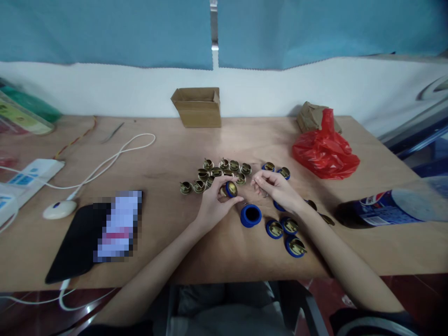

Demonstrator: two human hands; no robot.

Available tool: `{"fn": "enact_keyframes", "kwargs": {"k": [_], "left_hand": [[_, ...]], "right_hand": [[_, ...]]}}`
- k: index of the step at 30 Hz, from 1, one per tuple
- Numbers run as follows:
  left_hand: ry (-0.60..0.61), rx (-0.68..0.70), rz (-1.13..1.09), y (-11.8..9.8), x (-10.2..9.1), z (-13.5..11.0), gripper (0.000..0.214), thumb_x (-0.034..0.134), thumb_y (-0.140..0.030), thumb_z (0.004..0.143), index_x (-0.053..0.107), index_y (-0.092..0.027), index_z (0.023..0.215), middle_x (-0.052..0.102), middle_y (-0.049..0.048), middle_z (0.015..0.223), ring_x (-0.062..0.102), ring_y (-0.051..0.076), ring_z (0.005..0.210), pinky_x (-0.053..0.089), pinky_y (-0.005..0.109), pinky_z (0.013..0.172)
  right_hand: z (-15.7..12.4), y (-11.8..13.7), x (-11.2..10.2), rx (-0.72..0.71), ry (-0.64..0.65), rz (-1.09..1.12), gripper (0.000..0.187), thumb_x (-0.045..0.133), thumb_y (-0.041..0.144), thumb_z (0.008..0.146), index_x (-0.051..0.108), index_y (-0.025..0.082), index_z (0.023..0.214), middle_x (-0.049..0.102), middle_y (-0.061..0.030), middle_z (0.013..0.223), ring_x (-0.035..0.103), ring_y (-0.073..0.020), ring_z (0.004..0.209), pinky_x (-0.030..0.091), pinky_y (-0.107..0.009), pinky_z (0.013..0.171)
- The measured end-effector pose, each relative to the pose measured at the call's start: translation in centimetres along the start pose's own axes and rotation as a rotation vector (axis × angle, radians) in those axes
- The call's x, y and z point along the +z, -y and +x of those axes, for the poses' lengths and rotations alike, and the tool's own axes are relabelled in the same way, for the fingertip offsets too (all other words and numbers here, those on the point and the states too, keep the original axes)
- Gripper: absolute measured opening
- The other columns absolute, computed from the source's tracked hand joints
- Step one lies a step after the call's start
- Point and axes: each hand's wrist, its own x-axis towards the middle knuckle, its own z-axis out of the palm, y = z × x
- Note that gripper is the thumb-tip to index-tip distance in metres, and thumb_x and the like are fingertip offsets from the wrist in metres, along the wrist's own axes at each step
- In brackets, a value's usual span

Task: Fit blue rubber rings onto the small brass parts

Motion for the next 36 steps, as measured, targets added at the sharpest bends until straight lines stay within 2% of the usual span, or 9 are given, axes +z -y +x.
{"fn": "enact_keyframes", "kwargs": {"k": [6, 9, 13, 16, 19, 22, 26, 31, 36], "left_hand": [[0.027, -0.053, -0.031, 0.5, -0.1, 0.1, 0.044, 0.082, -0.027, 0.080, 0.067, -0.025, 0.121, 0.074, 0.0075, 0.121, 0.073, 0.023, 0.111, 0.063, 0.039, 0.093], [0.060, -0.063, -0.098, 0.6, -0.2, 0.3, 0.042, 0.074, -0.027, 0.087, 0.065, -0.025, 0.128, 0.074, 0.0084, 0.125, 0.073, 0.022, 0.112, 0.063, 0.039, 0.094], [0.099, -0.036, -0.112, 0.4, -0.5, 0.6, 0.038, 0.057, -0.027, 0.099, 0.060, -0.025, 0.137, 0.068, 0.0105, 0.137, 0.068, 0.023, 0.124, 0.061, 0.041, 0.101], [0.109, 0.024, -0.086, 0.1, -0.6, 0.5, 0.043, 0.059, -0.022, 0.097, 0.058, -0.026, 0.140, 0.065, 0.0108, 0.142, 0.064, 0.024, 0.130, 0.055, 0.043, 0.110], [0.106, 0.039, -0.096, -0.1, -0.4, 0.3, 0.051, 0.066, -0.017, 0.092, 0.055, -0.028, 0.141, 0.067, 0.0112, 0.138, 0.068, 0.025, 0.125, 0.060, 0.042, 0.102], [0.083, 0.020, -0.113, -0.3, -0.1, 0.0, 0.052, 0.070, -0.016, 0.088, 0.057, -0.029, 0.136, 0.069, 0.0111, 0.133, 0.070, 0.025, 0.120, 0.065, 0.040, 0.095], [0.048, 0.010, -0.123, -0.4, 0.1, -0.1, 0.048, 0.075, -0.016, 0.084, 0.060, -0.027, 0.129, 0.069, 0.0103, 0.131, 0.070, 0.024, 0.121, 0.064, 0.038, 0.098], [0.040, 0.022, -0.125, -0.5, 0.1, 0.0, 0.045, 0.075, -0.016, 0.084, 0.061, -0.026, 0.125, 0.069, 0.0091, 0.129, 0.070, 0.022, 0.118, 0.064, 0.037, 0.098], [0.034, 0.048, -0.131, -0.4, 0.2, 0.0, 0.048, 0.077, -0.016, 0.083, 0.060, -0.026, 0.127, 0.069, 0.0100, 0.129, 0.069, 0.023, 0.120, 0.063, 0.038, 0.099]], "right_hand": [[0.5, -1.2, 0.2, -0.054, -0.092, -0.049, 0.050, 0.058, 0.069, 0.092, 0.058, 0.021, 0.082, 0.060, -0.0044, 0.084, 0.057, -0.0169, 0.076, 0.051, -0.031, 0.071], [0.7, -1.7, 0.2, -0.094, -0.175, -0.138, 0.052, 0.054, 0.071, 0.093, 0.058, 0.020, 0.080, 0.057, -0.0069, 0.092, 0.054, -0.0176, 0.078, 0.048, -0.030, 0.067], [0.6, -1.7, 0.1, -0.095, -0.232, -0.170, 0.052, 0.054, 0.072, 0.092, 0.059, 0.021, 0.083, 0.056, -0.0056, 0.088, 0.052, -0.0176, 0.074, 0.045, -0.029, 0.062], [0.4, -1.4, 0.2, -0.087, -0.189, -0.118, 0.050, 0.057, 0.072, 0.091, 0.059, 0.022, 0.084, 0.054, -0.0015, 0.079, 0.048, -0.0144, 0.062, 0.041, -0.028, 0.056], [0.3, -1.2, 0.4, -0.056, -0.129, -0.004, 0.048, 0.056, 0.071, 0.093, 0.053, 0.023, 0.086, 0.048, 0.0047, 0.064, 0.043, -0.0121, 0.051, 0.038, -0.027, 0.050], [0.3, -1.1, 0.8, -0.049, -0.110, 0.063, 0.046, 0.051, 0.069, 0.096, 0.046, 0.025, 0.085, 0.048, 0.0066, 0.060, 0.048, -0.0121, 0.049, 0.040, -0.026, 0.050], [0.1, -0.9, 0.9, -0.008, 0.004, 0.149, 0.043, 0.055, 0.066, 0.097, 0.047, 0.024, 0.089, 0.045, 0.0100, 0.053, 0.047, -0.0113, 0.043, 0.041, -0.025, 0.049], [-0.1, -0.6, 0.7, 0.017, 0.069, 0.143, 0.045, 0.059, 0.065, 0.095, 0.052, 0.022, 0.084, 0.060, 0.0023, 0.070, 0.060, -0.0130, 0.060, 0.050, -0.028, 0.064], [-0.2, -0.5, 0.7, 0.033, 0.139, 0.142, 0.048, 0.058, 0.065, 0.095, 0.053, 0.021, 0.079, 0.058, 0.0015, 0.071, 0.058, -0.0132, 0.065, 0.050, -0.028, 0.068]]}}
